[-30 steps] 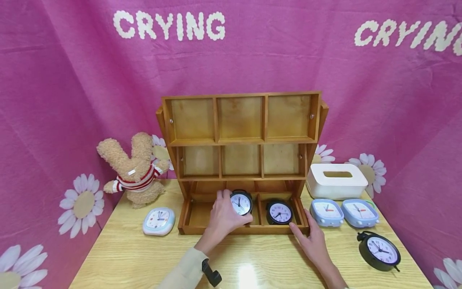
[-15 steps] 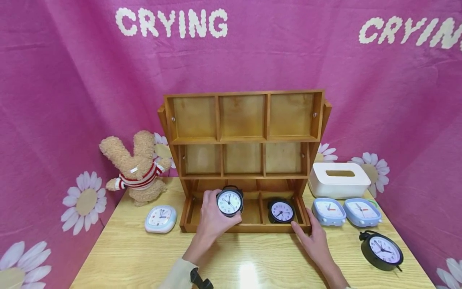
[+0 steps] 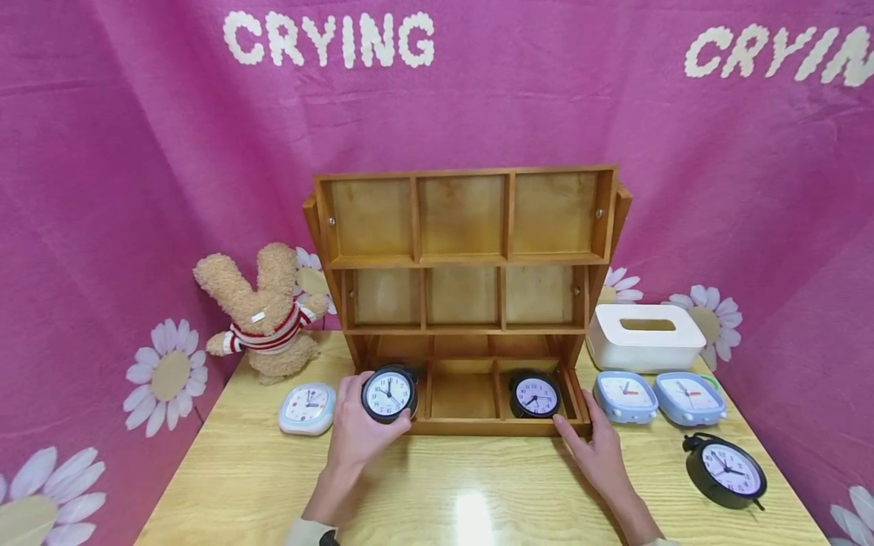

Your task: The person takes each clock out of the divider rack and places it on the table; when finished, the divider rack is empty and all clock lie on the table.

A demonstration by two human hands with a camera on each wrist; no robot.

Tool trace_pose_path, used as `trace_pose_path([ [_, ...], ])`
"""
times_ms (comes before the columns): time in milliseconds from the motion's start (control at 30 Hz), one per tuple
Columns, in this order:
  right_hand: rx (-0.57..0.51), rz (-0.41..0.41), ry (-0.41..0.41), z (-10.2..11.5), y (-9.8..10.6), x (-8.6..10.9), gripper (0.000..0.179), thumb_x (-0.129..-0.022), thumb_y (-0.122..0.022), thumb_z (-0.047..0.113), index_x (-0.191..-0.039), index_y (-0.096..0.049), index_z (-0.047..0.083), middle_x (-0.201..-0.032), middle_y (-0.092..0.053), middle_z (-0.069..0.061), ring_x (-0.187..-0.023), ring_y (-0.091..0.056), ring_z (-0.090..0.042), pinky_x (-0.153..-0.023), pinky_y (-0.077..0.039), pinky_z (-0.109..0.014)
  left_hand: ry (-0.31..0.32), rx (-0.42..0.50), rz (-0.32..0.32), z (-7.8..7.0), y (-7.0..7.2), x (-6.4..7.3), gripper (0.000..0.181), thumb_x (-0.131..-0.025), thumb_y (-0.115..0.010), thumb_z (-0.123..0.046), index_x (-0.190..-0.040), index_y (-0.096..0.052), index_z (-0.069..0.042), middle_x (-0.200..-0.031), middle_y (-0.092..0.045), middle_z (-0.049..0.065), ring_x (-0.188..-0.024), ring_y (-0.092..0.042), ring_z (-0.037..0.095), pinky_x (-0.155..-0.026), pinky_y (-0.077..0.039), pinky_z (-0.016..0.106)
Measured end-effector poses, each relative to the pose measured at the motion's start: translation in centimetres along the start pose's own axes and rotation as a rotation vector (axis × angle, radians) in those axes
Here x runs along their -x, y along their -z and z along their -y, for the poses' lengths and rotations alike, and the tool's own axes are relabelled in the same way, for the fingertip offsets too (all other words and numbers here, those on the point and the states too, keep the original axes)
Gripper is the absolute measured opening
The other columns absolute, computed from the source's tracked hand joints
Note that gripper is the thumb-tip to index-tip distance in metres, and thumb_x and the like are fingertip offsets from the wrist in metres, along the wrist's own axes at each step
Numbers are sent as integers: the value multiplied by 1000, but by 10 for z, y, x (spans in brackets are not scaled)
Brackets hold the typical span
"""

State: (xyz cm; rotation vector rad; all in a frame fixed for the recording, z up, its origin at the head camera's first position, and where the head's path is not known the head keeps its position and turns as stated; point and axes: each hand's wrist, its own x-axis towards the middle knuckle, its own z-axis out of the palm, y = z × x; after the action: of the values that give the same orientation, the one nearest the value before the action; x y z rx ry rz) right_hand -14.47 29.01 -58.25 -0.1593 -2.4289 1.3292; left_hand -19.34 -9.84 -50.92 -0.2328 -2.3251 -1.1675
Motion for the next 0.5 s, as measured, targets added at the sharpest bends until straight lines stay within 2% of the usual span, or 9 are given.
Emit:
trace_pose_path([
  [200, -12, 9, -6, 0, 0, -1, 79, -99, -73, 29, -158, -35, -5, -159, -39, -32, -145, -39, -48, -113, -34, -64, -19, 5, -83, 16, 19, 2, 77, -53, -95, -25, -120, -67, 0, -110, -62, 13, -102, -59, 27, -89, -53, 48],
  [367, -17, 8, -7, -1, 0, 0, 78, -100, -73, 29, -159, -34, -4, -159, -40, -32, -143, -42, -46, -114, -34, -64, 19, -19, -141, 28, 38, 3, 78, -52, -95, -22, -120, -66, 2, -110, -60, 16, -103, -57, 29, -88, -48, 47],
  [500, -20, 9, -13, 1, 1, 1, 78, -100, -72, 30, -159, -34, -3, -159, -40, -31, -142, -43, -44, -113, -35, -63, 59, -56, -159, 37, 56, 0, 78, -51, -96, -19, -119, -66, 4, -108, -59, 18, -99, -57, 30, -85, -50, 48],
])
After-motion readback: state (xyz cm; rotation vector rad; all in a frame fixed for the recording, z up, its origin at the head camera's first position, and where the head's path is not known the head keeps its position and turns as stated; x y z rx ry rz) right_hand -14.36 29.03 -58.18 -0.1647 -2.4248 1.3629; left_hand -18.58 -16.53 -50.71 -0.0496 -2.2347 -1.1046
